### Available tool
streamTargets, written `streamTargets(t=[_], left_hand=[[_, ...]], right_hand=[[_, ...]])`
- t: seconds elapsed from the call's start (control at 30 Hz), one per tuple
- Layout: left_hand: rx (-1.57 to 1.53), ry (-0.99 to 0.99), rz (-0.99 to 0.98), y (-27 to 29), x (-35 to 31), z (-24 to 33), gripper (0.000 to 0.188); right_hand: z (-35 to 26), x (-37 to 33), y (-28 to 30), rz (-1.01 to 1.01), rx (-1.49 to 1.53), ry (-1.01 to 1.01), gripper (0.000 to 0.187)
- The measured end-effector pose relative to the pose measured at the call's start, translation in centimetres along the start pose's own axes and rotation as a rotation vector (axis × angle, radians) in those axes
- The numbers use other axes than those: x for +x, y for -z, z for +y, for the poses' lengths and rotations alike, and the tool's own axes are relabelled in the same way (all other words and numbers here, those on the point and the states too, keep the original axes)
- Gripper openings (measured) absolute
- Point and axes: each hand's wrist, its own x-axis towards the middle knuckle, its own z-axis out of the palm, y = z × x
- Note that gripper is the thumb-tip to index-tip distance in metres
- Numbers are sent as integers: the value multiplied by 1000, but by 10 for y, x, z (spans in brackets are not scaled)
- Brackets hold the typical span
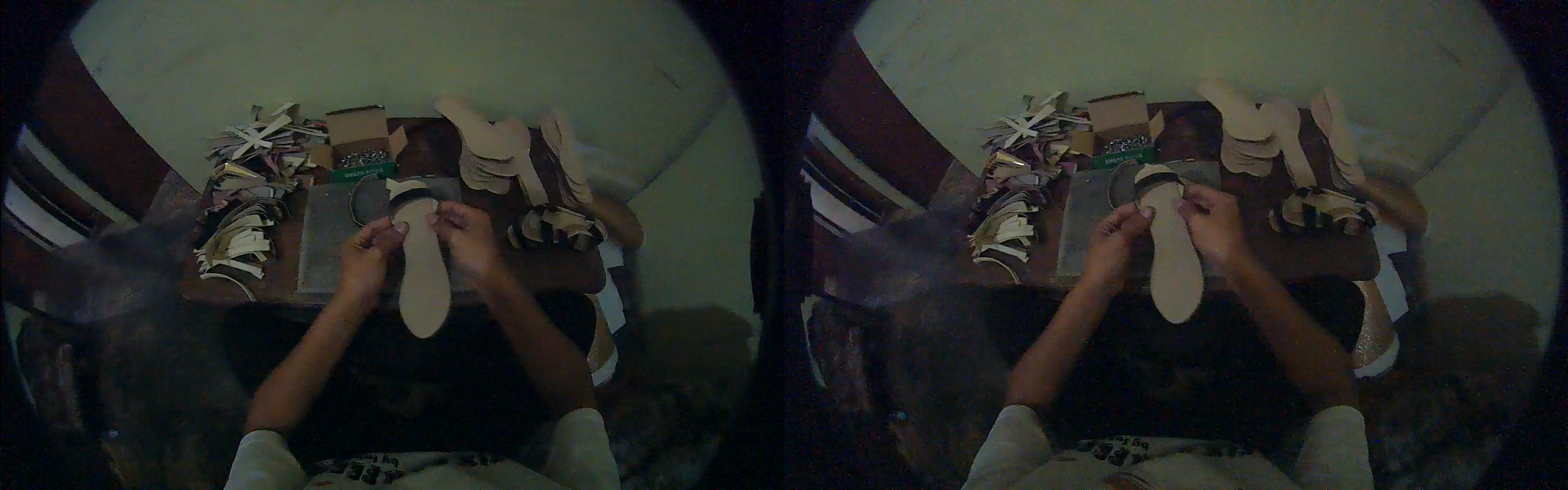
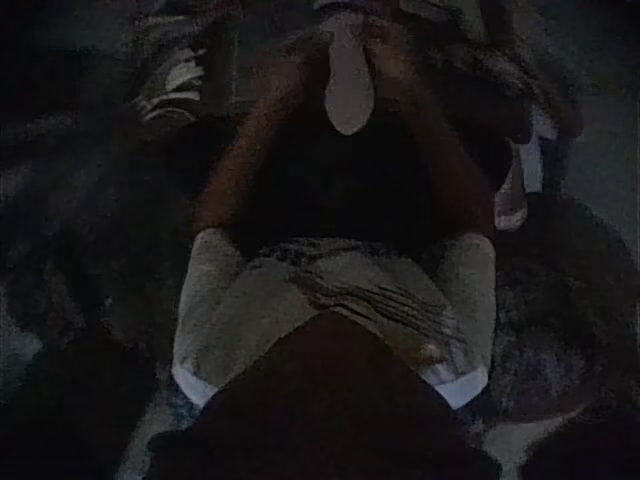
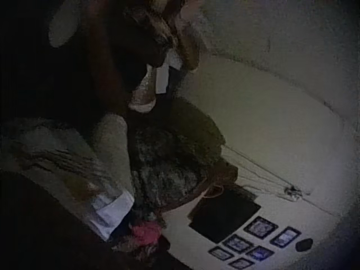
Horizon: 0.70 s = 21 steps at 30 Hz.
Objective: The person assembles sandals by attaching black straps to beige soles using small metal fasteners. They pick up a sole, position the straps, and secure them with fasteners, repeating the process for multiple pairs.
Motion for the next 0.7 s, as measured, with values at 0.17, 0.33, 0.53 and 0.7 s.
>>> streamTargets(t=[0.17,0.33,0.53,0.7], left_hand=[[-107,24,31,-1,3,-9,19],[210,-118,24,12,14,7,24],[800,-499,248,52,37,31,37],[1163,-494,420,58,54,16,40]], right_hand=[[-3,-4,-8,26,-13,-57,15],[-4,2,-7,33,79,-27,28],[-2,19,21,178,106,-137,43],[0,27,30,167,53,-78,47]])
